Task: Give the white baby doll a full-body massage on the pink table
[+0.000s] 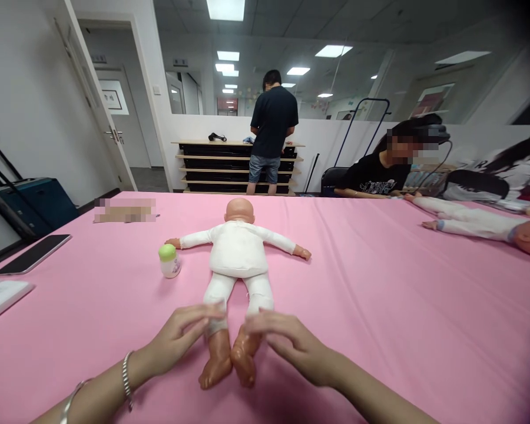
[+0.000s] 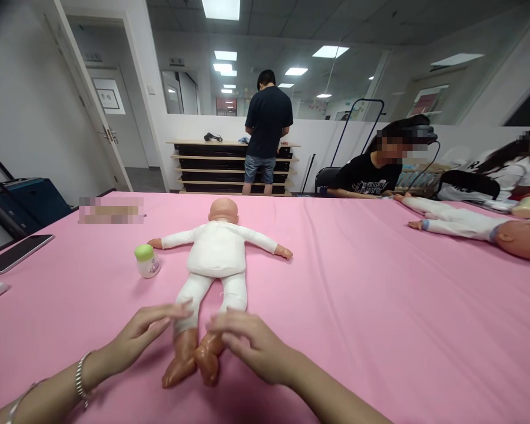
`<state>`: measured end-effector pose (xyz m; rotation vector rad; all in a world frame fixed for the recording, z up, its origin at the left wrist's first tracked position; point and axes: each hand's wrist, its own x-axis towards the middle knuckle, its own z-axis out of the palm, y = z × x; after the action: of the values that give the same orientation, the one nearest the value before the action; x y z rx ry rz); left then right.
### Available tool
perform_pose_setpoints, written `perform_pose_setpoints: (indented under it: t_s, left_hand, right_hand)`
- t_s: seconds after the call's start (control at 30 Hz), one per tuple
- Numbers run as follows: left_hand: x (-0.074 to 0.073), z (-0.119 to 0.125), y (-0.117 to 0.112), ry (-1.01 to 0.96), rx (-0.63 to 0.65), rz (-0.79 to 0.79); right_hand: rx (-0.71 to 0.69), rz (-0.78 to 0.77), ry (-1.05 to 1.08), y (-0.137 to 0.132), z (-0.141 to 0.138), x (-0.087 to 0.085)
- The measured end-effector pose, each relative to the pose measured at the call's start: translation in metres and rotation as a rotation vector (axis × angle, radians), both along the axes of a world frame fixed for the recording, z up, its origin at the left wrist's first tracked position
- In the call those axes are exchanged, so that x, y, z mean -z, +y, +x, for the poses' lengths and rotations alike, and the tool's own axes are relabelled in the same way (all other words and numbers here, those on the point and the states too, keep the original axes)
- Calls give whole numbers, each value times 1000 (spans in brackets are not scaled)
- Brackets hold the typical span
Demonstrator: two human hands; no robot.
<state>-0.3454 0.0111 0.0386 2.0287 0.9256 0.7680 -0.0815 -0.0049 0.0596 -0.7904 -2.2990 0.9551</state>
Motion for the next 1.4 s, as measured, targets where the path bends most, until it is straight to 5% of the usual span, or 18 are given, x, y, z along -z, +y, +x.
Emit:
perform_pose_setpoints:
  t_s: [0.07,0.13,0.33,0.43,0.57,0.7,0.83,0.93,1.03,1.17,1.3,1.4]
  left_hand:
    - [6,12,12,142,-136,103]
    - [15,20,18,262,-129,141]
    - [19,8,-3,107,193,50]
    - [12,11,6,-24,21,-17]
    - [19,25,21,198,-138,145]
    - [25,16,-2,281,72,204]
    - [9,3,-18,53,241,-31]
    - [-3,10,3,-93,65,-125]
    - [1,22,30,-6,-93,35]
    - [13,21,25,206,81,157]
    - [5,12,2,68,280,-25]
    - [-1,18,13,-129,90,-191]
  right_hand:
    - [192,96,-95,16,-10,7]
    - [264,154,-224,24,-16,16]
    - [-62,105,-190,6,-8,15]
    - [42,91,-62,11,-14,15]
    - [178,184,-248,20,-27,18]
    - [-7,156,-327,-5,-20,8]
    - [-212,-12,-109,-17,-9,-5]
    - [6,-79,13,10,-14,0]
    - [254,106,-27,43,-23,14]
    - [131,231,-224,34,-22,21]
    - [-107,82,-102,2,-11,8]
    - [41,-84,82,15,-13,5]
